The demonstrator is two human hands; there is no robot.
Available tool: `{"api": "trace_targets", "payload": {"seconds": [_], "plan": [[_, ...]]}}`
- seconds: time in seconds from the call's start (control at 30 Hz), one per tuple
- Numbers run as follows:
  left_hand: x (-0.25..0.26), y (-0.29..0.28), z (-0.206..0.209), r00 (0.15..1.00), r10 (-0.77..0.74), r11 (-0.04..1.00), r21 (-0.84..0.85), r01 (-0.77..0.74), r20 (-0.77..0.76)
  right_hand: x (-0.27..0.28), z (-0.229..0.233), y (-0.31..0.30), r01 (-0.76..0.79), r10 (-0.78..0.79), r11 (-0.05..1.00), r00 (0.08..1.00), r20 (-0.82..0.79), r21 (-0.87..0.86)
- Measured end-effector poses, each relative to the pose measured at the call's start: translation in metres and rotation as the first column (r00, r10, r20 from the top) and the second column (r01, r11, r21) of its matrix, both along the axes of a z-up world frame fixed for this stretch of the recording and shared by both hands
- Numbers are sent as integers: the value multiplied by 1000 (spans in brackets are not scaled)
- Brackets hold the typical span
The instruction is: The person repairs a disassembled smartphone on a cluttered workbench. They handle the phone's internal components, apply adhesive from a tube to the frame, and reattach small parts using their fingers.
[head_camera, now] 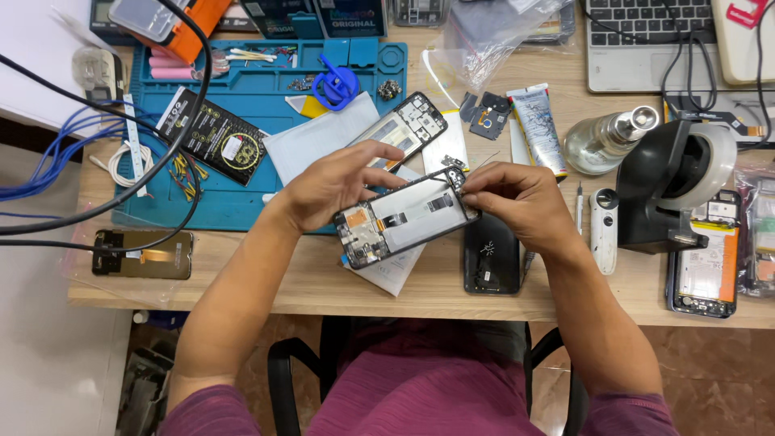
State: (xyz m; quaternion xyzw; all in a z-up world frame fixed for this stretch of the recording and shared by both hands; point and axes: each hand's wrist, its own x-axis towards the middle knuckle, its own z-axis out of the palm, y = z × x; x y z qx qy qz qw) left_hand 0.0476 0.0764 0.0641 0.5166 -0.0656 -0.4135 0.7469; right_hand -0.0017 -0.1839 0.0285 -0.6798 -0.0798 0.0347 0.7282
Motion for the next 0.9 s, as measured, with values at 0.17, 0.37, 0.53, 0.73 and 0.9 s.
{"api": "trace_targets", "payload": {"seconds": [0.17,0.37,0.53,0.73,0.9], "plan": [[-14,1,-6,931,300,874,-331,-356,-210,-2,4,15,175,-174,985,981,81,-6],[-41,-42,-43,810,560,654,-506,-562,-175,-6,-3,34,302,-305,952,934,184,47],[-43,-82,-28,688,723,560,-527,-640,-67,-15,3,46,273,-279,960,931,233,61],[-22,-83,-28,672,737,566,-480,-670,-70,-17,6,32,240,-250,968,949,193,75],[-23,-75,-5,773,633,705,-385,-595,-34,-8,1,13,224,-218,974,933,285,12]]}}
